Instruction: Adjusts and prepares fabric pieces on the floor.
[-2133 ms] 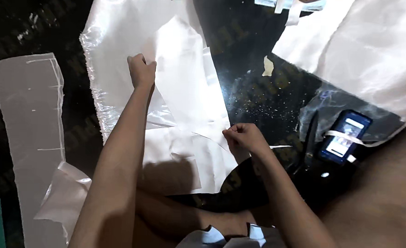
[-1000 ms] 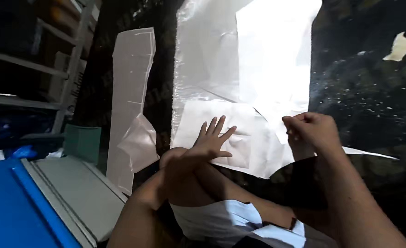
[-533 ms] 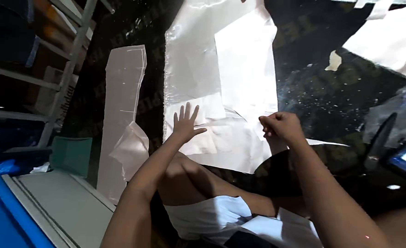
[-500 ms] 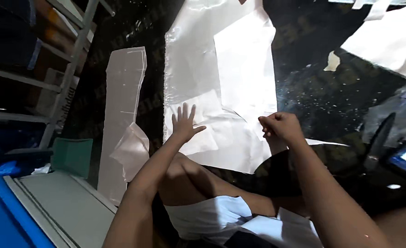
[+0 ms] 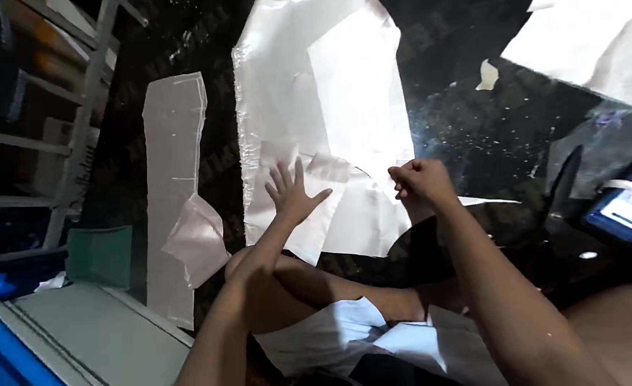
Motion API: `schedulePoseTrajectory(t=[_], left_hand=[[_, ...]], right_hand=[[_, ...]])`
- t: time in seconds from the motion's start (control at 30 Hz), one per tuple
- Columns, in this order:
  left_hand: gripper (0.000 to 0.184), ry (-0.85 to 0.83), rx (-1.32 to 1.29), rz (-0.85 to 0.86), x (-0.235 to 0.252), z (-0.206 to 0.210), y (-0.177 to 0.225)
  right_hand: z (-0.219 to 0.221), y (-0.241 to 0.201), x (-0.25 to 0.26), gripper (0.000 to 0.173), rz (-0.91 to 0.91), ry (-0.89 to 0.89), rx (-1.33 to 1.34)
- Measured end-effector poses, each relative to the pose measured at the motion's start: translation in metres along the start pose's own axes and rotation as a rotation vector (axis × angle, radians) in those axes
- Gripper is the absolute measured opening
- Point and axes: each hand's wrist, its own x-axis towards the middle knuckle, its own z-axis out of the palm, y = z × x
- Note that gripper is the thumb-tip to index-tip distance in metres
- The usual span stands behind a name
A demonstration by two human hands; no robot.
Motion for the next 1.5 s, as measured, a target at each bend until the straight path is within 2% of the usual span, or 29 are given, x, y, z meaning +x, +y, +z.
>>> schedulePoseTrajectory(t=[0.07,0.13,0.27,0.4,0.47,0.57,0.63,0.83,1.03,1.27,1.5], left_hand=[[0.112,-0.048,0.000,0.007,0.006,0.003,-0.012],[0.099,-0.014,-0.054,-0.103,0.017,0.005,-0.015],[0.081,0.058,-0.153,-0.381,0.027,0.007,0.000],[0.063,0.025,-0.139,-0.441,0.014,0.016,0.023],[0.066,0.029,-0.117,-0.389,0.009,0.020,0.027],[0.076,0.086,-0.071,-0.199,0.003,0.025,0.022],[0.077,0.070,-0.044,-0.150,0.005,0.029,0.019],[0.074,0.052,-0.019,-0.165,0.013,0.029,0.023],[0.077,0.117,-0.026,-0.169,0.015,0.033,0.021],[0.076,0.156,-0.012,-0.146,0.016,0.040,0.018],[0.075,0.153,0.020,-0.173,0.017,0.040,0.020]], right_hand=[[0.002,-0.001,0.000,0.036,-0.010,-0.009,0.005],[0.001,-0.003,0.001,0.035,-0.002,-0.003,0.002],[-0.001,0.003,0.003,0.035,-0.016,-0.007,-0.015],[-0.001,0.004,0.001,0.035,-0.038,-0.014,-0.008],[-0.001,0.005,0.001,0.034,-0.049,-0.011,0.006],[0.000,0.004,0.001,0.032,-0.050,-0.007,0.041],[0.003,0.000,-0.001,0.030,-0.037,0.003,0.064],[0.001,0.002,-0.002,0.032,-0.069,0.000,0.020],[0.000,0.005,-0.008,0.034,-0.146,0.032,-0.168],[0.002,0.013,-0.010,0.033,-0.068,-0.061,-0.198],[0.010,0.017,-0.024,0.031,-0.046,-0.079,-0.139]])
